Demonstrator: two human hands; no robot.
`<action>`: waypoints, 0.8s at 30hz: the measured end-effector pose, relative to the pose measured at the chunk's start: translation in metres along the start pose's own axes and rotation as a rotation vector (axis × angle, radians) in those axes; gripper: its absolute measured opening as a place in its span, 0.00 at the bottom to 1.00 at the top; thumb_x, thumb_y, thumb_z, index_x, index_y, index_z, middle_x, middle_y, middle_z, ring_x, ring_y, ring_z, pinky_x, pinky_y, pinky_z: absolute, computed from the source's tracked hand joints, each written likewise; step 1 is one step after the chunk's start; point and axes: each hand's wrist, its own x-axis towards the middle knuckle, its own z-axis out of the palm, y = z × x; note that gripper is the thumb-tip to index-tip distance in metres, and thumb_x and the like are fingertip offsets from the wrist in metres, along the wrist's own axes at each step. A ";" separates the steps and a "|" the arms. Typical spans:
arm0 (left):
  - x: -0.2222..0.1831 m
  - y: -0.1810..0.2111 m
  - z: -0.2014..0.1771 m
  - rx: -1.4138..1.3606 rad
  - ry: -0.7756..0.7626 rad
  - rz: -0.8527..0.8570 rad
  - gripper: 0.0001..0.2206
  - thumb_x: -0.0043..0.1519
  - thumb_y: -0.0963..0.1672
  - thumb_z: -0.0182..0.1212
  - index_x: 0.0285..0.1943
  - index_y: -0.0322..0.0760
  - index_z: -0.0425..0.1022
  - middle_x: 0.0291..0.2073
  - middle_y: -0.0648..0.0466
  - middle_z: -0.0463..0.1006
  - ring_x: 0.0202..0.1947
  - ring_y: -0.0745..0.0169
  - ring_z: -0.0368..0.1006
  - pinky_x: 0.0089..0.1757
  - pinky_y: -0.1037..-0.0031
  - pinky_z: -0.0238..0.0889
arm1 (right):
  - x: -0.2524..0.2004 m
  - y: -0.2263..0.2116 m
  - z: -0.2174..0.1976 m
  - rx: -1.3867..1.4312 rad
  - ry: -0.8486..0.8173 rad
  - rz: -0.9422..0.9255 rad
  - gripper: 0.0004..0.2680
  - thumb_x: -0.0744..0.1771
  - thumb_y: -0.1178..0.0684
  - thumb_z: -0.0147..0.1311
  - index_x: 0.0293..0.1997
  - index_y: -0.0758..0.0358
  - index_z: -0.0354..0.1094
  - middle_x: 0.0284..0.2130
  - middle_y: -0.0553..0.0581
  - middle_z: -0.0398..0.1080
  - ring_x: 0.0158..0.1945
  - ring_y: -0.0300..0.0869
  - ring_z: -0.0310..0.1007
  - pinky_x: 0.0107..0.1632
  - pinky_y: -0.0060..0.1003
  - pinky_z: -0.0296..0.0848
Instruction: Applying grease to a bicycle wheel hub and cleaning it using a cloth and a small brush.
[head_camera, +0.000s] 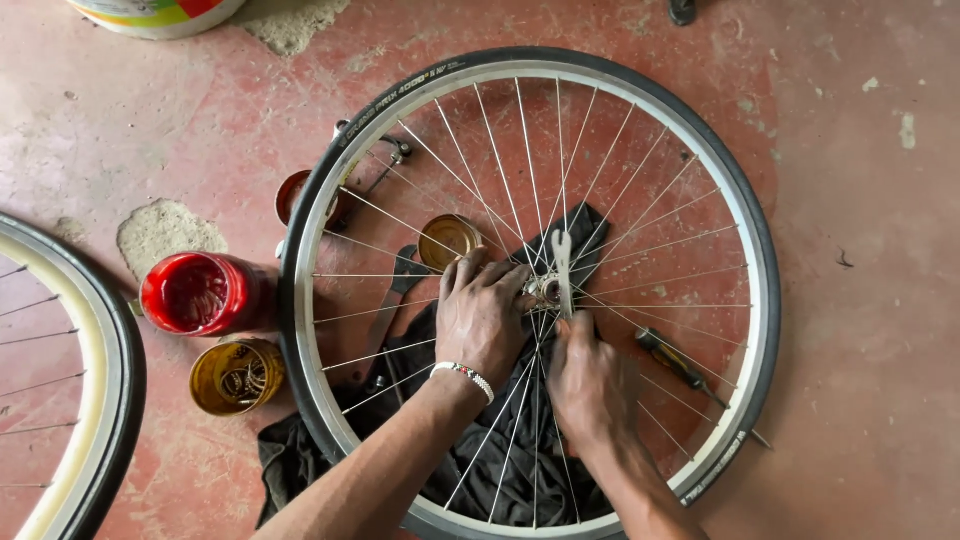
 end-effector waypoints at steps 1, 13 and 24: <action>0.000 0.001 0.001 0.021 -0.038 -0.019 0.13 0.56 0.48 0.54 0.49 0.45 0.73 0.46 0.55 0.75 0.60 0.48 0.55 0.55 0.59 0.45 | 0.001 0.004 0.004 -0.043 -0.135 0.056 0.07 0.69 0.54 0.39 0.34 0.61 0.60 0.07 0.47 0.60 0.06 0.33 0.54 0.07 0.29 0.51; 0.000 0.000 0.002 0.033 -0.038 -0.006 0.10 0.57 0.49 0.54 0.45 0.50 0.73 0.44 0.55 0.76 0.60 0.47 0.56 0.55 0.58 0.45 | -0.005 -0.002 0.007 -0.047 -0.139 0.060 0.07 0.69 0.52 0.36 0.32 0.58 0.54 0.08 0.50 0.61 0.07 0.38 0.54 0.12 0.35 0.49; -0.001 0.000 0.002 -0.007 -0.038 -0.027 0.12 0.55 0.47 0.54 0.46 0.47 0.74 0.44 0.55 0.76 0.58 0.48 0.57 0.55 0.59 0.45 | -0.005 -0.006 -0.002 0.072 0.026 -0.038 0.06 0.69 0.54 0.38 0.33 0.60 0.57 0.10 0.46 0.59 0.08 0.32 0.54 0.08 0.28 0.52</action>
